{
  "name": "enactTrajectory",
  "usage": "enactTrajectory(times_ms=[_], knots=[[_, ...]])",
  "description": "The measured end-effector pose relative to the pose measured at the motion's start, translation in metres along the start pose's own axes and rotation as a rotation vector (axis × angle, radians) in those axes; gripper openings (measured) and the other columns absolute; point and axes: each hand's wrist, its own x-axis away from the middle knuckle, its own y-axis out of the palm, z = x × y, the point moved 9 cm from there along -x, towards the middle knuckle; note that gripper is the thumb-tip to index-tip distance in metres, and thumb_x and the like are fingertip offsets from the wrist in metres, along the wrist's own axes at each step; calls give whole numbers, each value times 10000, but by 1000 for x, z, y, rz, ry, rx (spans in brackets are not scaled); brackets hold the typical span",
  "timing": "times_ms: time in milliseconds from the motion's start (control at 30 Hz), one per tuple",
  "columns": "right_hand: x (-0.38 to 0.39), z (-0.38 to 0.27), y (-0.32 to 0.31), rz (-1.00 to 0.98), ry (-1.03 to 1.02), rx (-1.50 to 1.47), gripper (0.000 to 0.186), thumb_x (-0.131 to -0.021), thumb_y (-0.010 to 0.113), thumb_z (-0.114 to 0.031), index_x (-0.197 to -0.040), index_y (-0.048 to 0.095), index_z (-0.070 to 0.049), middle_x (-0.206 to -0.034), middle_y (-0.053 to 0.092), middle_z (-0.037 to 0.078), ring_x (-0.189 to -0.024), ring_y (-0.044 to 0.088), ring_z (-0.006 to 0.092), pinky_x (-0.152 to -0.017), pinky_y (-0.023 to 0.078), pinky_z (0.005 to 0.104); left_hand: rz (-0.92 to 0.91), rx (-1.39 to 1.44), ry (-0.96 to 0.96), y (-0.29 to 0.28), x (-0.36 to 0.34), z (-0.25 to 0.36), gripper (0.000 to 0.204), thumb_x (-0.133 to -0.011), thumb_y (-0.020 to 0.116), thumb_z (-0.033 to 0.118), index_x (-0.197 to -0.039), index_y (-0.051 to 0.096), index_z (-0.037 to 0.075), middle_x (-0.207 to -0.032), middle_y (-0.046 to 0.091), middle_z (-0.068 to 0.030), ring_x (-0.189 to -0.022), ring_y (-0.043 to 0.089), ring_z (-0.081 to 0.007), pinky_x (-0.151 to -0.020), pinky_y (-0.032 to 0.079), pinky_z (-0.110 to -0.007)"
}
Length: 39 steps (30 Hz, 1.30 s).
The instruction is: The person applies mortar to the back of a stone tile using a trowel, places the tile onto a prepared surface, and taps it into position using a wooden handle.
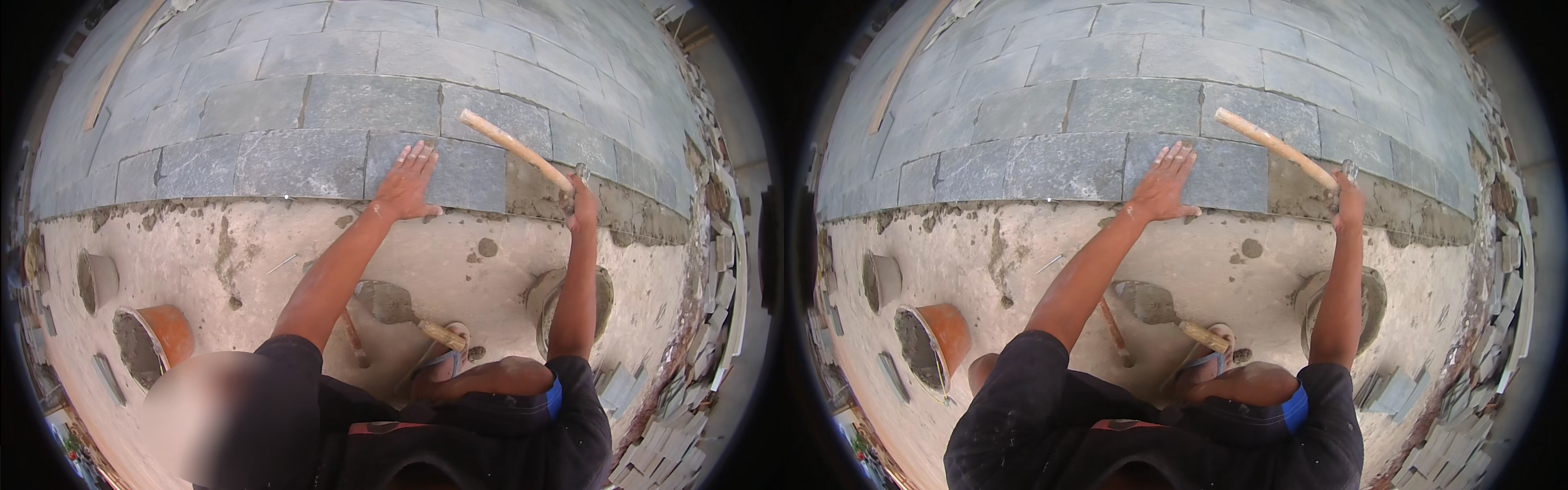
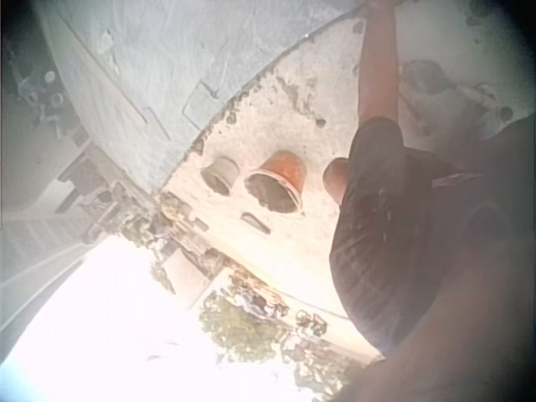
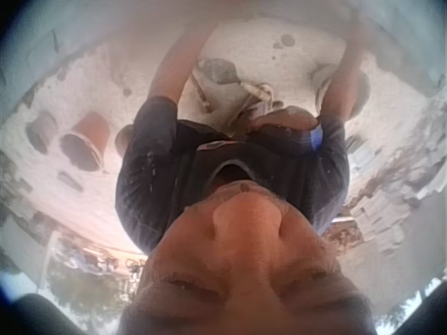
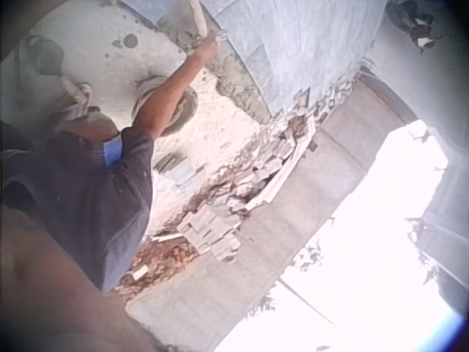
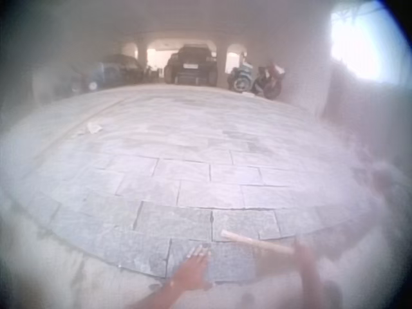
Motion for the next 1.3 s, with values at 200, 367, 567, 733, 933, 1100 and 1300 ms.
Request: enactTrajectory(times_ms=[200,367,567,733,933,1100,1300], knots=[[7,16,-13,116,-21,59,253,-899,714,-172,-1080,637,-14,-795,609,43,-536,541,130,-455,416,289,-6,-17,10,0,-1,1,1194,-745,713,703,-1562,221,-14,-1627,242,-199,-1544,124,-331,-1282,102,-454],[36,12,-11,79,-32,-13,228,-896,718,-155,-1050,618,-20,-770,607,40,-543,550,129,-464,423,282,-24,-47,24,-3,1,0,1223,-714,723,719,-1556,237,-22,-1622,261,-190,-1541,137,-331,-1281,100,-449],[99,-6,-2,-25,-17,166,202,-904,715,-165,-1037,633,-38,-776,611,15,-555,539,102,-480,414,260,67,40,65,-25,19,-1,1070,-784,718,629,-1521,306,-28,-1584,309,-207,-1517,197,-344,-1245,212,-461],[127,-2,15,-80,-97,467,217,-856,759,-168,-987,643,-40,-770,591,-32,-587,489,59,-502,385,241,95,200,130,-66,89,-20,549,-891,721,315,-1312,564,0,-1313,571,-165,-1270,526,-337,-1049,466,-436],[150,45,49,-242,97,717,278,-818,781,-172,-1013,653,-20,-734,571,-21,-570,486,85,-497,389,261,128,179,-62,-66,191,-102,258,-891,703,239,-1048,657,39,-1026,623,-146,-967,632,-360,-835,536,-438],[143,93,45,-216,218,717,270,-809,790,-188,-985,683,-13,-765,609,9,-583,516,81,-512,418,269,-31,150,-331,-32,269,-161,264,-871,715,237,-1031,657,34,-1021,622,-143,-936,643,-363,-813,537,-444],[125,135,19,-127,211,905,342,-814,784,-263,-989,691,15,-777,643,61,-559,583,143,-520,458,301,-59,161,-423,-17,302,-176,260,-862,715,233,-1009,653,28,-1010,625,-138,-920,644,-369,-808,536,-455]])
